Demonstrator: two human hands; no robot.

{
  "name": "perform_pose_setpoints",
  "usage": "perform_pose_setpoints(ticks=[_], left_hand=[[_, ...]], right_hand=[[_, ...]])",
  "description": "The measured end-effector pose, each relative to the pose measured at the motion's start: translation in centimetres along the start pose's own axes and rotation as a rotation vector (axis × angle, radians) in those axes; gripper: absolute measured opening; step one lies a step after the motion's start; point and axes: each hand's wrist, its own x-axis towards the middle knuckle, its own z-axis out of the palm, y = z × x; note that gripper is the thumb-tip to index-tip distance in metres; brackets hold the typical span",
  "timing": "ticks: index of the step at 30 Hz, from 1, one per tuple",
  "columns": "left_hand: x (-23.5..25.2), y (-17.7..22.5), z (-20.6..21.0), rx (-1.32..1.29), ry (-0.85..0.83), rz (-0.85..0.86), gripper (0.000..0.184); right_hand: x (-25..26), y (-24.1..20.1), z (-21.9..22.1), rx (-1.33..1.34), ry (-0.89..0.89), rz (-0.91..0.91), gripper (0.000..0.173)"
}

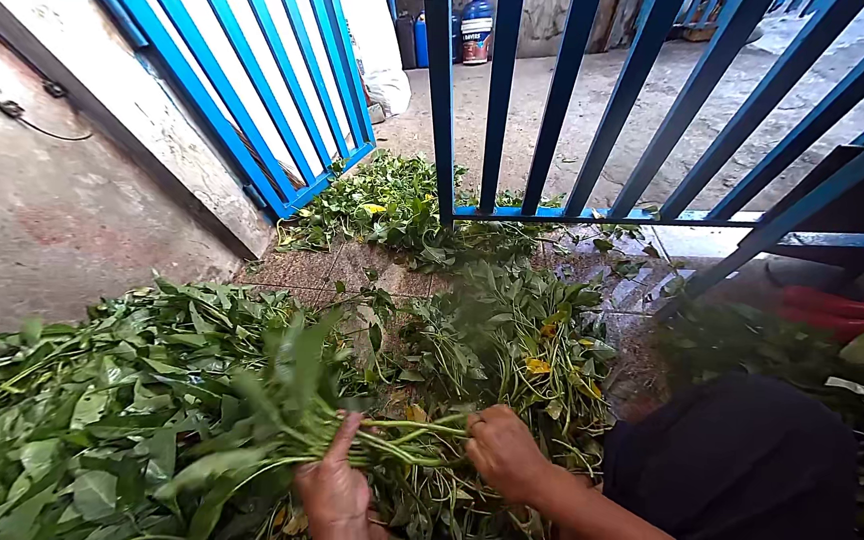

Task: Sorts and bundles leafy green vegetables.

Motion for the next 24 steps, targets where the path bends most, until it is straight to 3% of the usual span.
perform_pose_setpoints(ticks=[3, 6, 11, 15, 18, 20, 24], left_hand=[[0.9, 1.1, -1.0, -0.002, 0.084, 0.017, 0.021], [0.9, 1.1, -1.2, 0.033, 0.065, 0.018, 0.025], [-0.6, 0.0, 0.2, 0.088, -0.088, -0.050, 0.037], [-1.3, -0.6, 0.8, 0.114, -0.108, -0.012, 0.040], [-1.1, 1.0, 0.4, 0.092, -0.002, 0.129, 0.039], [-0.9, 2.3, -0.1, 0.048, 0.053, 0.201, 0.034], [-0.6, 2.9, -0.8, 0.011, 0.081, 0.224, 0.026]], right_hand=[[-2.2, 4.2, 0.6, -0.057, -0.087, 0.066, 0.043], [-2.7, 5.0, -0.5, -0.080, -0.205, 0.194, 0.045], [-1.5, 0.0, -0.4, 0.125, 0.178, -0.026, 0.039], [1.5, -2.8, 1.5, 0.367, 0.119, -0.037, 0.047], [4.5, -0.7, 2.3, 0.320, 0.028, 0.136, 0.047], [6.6, 2.3, 2.5, 0.269, 0.057, 0.314, 0.041], [8.3, 8.5, 2.2, 0.454, 0.256, 0.879, 0.041]])
